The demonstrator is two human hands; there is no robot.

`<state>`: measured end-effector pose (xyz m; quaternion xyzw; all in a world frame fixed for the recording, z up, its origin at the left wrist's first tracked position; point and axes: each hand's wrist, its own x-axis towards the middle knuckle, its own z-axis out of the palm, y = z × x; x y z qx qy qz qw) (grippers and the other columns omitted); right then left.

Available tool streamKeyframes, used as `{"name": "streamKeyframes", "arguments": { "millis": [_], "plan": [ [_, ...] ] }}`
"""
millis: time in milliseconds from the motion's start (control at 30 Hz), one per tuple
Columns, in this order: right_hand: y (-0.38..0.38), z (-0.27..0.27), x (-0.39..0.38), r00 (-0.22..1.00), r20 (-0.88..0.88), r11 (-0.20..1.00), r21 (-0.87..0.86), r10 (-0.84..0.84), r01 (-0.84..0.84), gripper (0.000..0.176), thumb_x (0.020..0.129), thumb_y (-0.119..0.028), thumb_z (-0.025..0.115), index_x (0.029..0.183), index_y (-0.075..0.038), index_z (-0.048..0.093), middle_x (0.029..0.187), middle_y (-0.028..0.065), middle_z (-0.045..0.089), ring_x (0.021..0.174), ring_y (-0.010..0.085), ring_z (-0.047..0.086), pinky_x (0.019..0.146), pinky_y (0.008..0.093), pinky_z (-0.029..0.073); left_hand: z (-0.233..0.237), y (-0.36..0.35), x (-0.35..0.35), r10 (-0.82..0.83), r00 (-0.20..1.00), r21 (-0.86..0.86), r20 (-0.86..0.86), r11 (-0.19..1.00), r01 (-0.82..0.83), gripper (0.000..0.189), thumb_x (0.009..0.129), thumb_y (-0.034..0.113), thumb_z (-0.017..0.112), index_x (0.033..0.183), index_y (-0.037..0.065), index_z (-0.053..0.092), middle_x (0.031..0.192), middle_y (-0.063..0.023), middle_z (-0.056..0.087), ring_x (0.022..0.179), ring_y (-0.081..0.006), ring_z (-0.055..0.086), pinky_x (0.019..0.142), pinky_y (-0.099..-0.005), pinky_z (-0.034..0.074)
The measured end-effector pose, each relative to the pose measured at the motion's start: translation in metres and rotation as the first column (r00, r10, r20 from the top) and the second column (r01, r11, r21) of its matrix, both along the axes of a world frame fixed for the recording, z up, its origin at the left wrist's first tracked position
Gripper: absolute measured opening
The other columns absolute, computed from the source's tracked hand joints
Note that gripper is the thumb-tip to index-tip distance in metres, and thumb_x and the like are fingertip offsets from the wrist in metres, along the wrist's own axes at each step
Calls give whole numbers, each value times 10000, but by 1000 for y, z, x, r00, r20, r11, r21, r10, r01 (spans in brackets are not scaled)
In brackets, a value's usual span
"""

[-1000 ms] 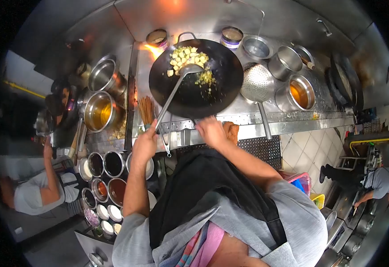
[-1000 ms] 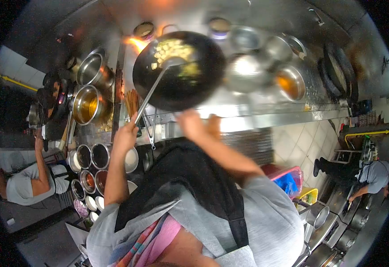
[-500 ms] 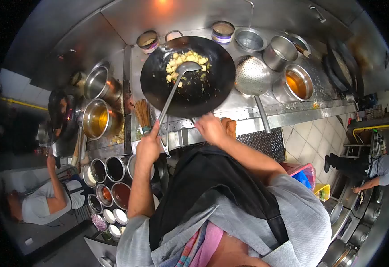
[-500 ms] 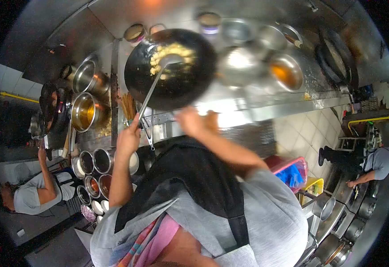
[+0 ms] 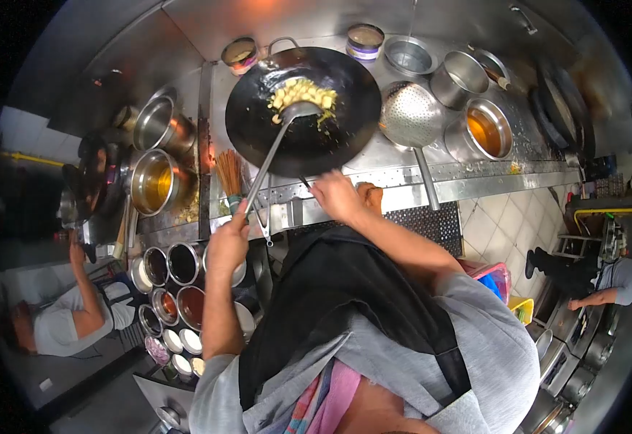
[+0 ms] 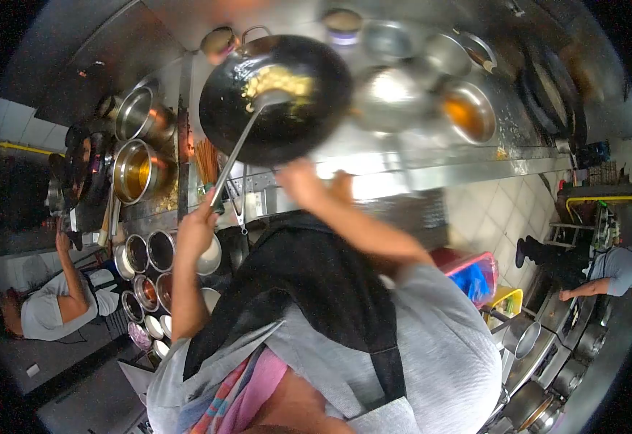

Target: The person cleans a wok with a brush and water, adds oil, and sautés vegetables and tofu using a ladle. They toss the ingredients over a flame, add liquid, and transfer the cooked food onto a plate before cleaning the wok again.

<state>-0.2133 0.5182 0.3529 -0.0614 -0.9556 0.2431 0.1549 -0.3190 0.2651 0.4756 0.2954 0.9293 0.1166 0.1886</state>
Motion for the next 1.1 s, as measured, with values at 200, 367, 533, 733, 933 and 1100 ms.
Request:
{"name": "streamKeyframes", "arguments": {
  "millis": [200, 367, 533, 733, 933, 1100],
  "plan": [
    [11, 29, 37, 990, -97, 992, -85, -100, 92, 113, 767, -141, 705, 731, -45, 657, 745, 121, 598, 751, 329, 554, 679, 435, 456, 24, -23, 29, 59, 987, 260, 148, 961, -97, 543, 855, 81, 649, 1360, 200, 493, 843, -211, 616, 726, -354, 613, 721, -337, 497],
    [50, 38, -34, 985, -146, 988, -134, -96, 77, 119, 804, -171, 667, 774, -56, 674, 786, 119, 632, 809, 311, 583, 772, 428, 455, 61, -34, -6, 70, 966, 171, 248, 979, -114, 550, 854, 40, 639, 1371, 140, 482, 1032, -209, 664, 932, -224, 671, 840, -274, 473],
    [63, -12, -65, 989, -114, 991, -112, -91, 78, 102, 800, -156, 672, 774, -58, 676, 784, 103, 629, 813, 298, 585, 820, 392, 455, 10, -8, -64, 99, 976, 224, 194, 964, -142, 528, 873, 90, 597, 1378, 41, 448, 1181, -225, 619, 1077, -275, 621, 914, -309, 447],
    [45, -11, -19, 885, -330, 940, -206, -328, 272, 318, 800, -133, 698, 1099, -49, 629, 1100, 153, 610, 1052, 348, 551, 946, 399, 430, -84, 108, -106, 186, 976, 347, 112, 913, -214, 555, 871, 170, 592, 1398, 102, 430, 1187, -215, 614, 1084, -354, 602, 917, -367, 462],
    [42, -53, 116, 663, 286, 504, -467, -692, 727, 574, 767, -251, 774, 1212, 13, 527, 1116, 165, 614, 1029, 291, 601, 882, 374, 486, -97, 97, -119, -36, 998, 301, 46, 953, 20, 528, 847, 192, 612, 1351, 302, 498, 1116, -180, 640, 998, -375, 615, 857, -426, 490],
    [58, -152, 144, 763, 512, 315, -705, -395, 636, 673, 726, -268, 804, 1236, 23, 474, 1093, 175, 636, 981, 306, 633, 872, 383, 499, 3, 43, -104, -112, 979, -50, -173, 993, 104, 546, 821, 134, 621, 1329, 308, 526, 1026, -171, 662, 932, -364, 636, 793, -466, 500]
  ]
}}
